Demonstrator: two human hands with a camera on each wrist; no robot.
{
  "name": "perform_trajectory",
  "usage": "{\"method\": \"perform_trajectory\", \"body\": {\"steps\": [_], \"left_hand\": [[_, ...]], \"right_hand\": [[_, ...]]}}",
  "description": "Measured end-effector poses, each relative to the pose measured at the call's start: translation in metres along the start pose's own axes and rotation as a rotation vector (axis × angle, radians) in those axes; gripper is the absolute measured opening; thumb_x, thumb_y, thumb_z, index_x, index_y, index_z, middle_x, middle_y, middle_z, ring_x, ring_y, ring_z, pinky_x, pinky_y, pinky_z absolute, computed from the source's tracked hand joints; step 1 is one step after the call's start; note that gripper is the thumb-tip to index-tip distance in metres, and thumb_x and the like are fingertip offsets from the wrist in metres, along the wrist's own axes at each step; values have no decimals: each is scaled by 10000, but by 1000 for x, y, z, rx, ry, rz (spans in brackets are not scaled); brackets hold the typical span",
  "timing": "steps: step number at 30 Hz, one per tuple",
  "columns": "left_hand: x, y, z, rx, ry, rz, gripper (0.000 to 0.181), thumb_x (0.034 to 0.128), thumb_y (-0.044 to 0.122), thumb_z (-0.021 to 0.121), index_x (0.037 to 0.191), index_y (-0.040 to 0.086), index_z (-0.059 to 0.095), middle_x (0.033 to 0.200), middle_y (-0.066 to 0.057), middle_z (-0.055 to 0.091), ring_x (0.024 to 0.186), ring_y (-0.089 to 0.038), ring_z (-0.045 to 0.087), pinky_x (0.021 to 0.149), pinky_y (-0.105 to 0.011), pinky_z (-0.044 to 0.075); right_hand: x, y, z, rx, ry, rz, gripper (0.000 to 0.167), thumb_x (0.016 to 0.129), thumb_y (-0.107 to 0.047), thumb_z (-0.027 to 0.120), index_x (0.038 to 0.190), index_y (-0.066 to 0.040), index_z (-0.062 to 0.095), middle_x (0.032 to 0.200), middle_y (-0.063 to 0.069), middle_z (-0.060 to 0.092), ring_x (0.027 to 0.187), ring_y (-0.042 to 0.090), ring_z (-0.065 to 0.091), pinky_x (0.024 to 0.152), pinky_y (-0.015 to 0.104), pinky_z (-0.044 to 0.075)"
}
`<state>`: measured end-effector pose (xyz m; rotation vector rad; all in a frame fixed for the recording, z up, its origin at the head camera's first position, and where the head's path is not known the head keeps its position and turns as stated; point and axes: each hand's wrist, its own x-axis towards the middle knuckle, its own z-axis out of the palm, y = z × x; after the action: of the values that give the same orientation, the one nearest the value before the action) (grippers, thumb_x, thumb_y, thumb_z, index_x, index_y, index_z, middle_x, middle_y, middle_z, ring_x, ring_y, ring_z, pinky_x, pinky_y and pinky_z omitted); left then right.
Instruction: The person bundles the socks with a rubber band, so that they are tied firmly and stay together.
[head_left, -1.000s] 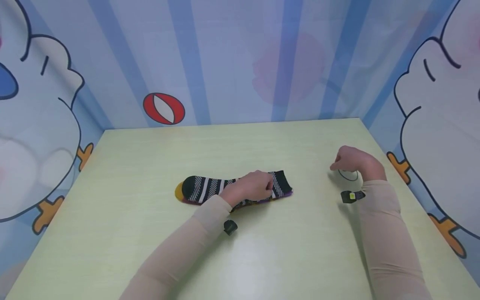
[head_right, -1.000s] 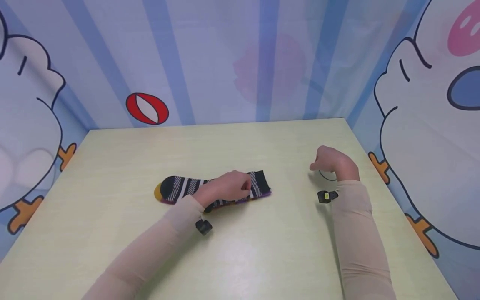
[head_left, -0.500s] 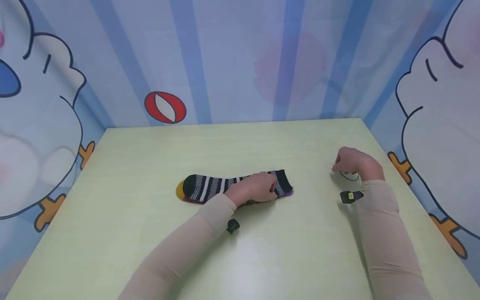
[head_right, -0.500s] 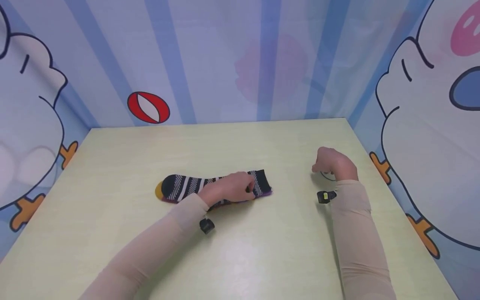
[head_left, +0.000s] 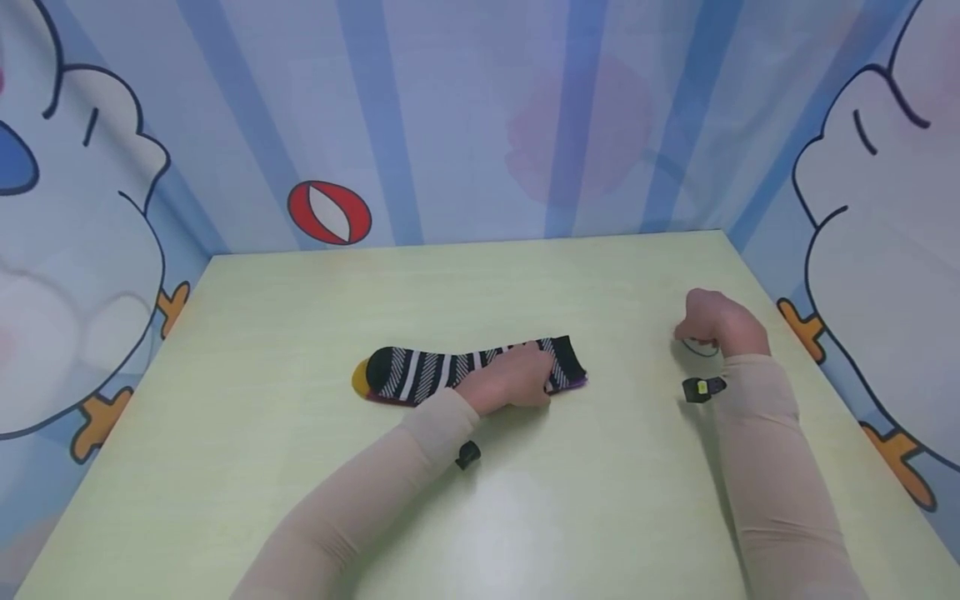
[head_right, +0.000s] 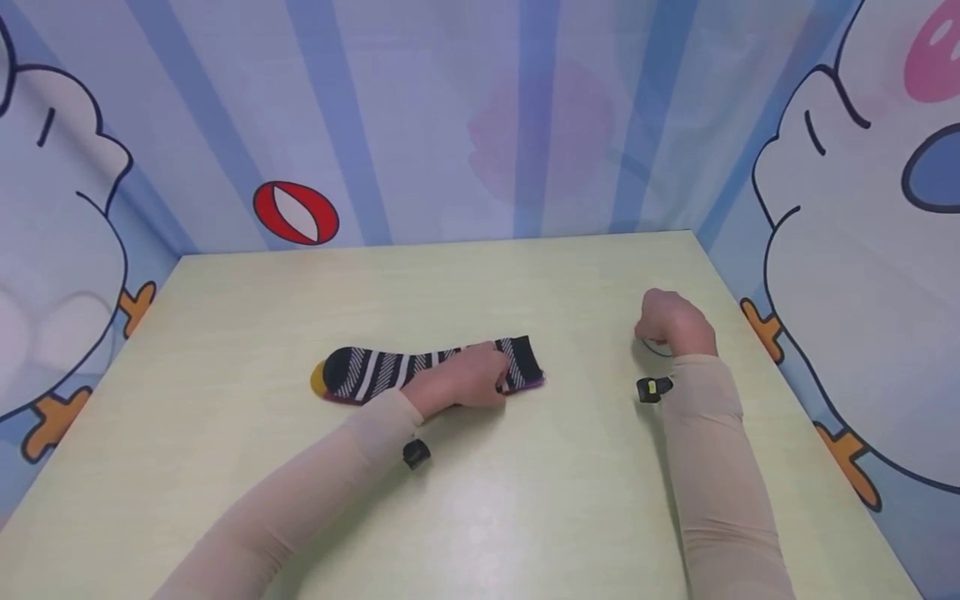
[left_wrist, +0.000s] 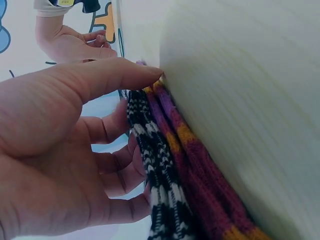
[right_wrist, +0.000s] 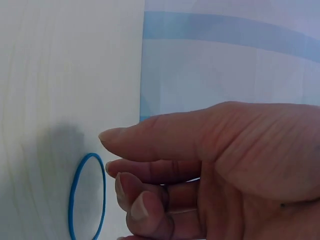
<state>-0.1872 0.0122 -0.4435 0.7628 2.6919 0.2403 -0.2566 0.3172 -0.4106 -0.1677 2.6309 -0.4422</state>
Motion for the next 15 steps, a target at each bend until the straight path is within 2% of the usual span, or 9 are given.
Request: {"method": "perform_trajectory", "body": {"steps": [4, 9, 15], "left_hand": [[-2, 2, 0, 19, 19, -7, 187, 856, 147, 747, 833, 104, 567, 920, -45, 561, 722, -139, 493, 576, -261, 448], [-6, 9, -3, 98, 59, 24, 169, 857, 116, 738, 815, 110, 574, 769, -1, 571, 639, -119, 482, 538, -256, 449], [-5, 17, -1, 274, 121, 58, 137, 887, 202, 734, 932, 102, 651, 856, -3, 640, 756, -137, 559, 661, -312, 520]], "right_hand": [[2, 2, 1, 7, -11, 15, 360, 917, -44, 518, 570, -123, 463, 506, -22, 362, 457, 119, 326, 534, 317, 377], [4, 2, 3, 7, -13, 33, 347, 881, 3, 501, 568, -134, 443, 508, -19, 352, 468, 124, 315, 516, 305, 353], [7, 5, 5, 11, -12, 42, 291, 825, 48, 473, 587, -118, 471, 508, -17, 341, 468, 123, 310, 490, 288, 338]]}}
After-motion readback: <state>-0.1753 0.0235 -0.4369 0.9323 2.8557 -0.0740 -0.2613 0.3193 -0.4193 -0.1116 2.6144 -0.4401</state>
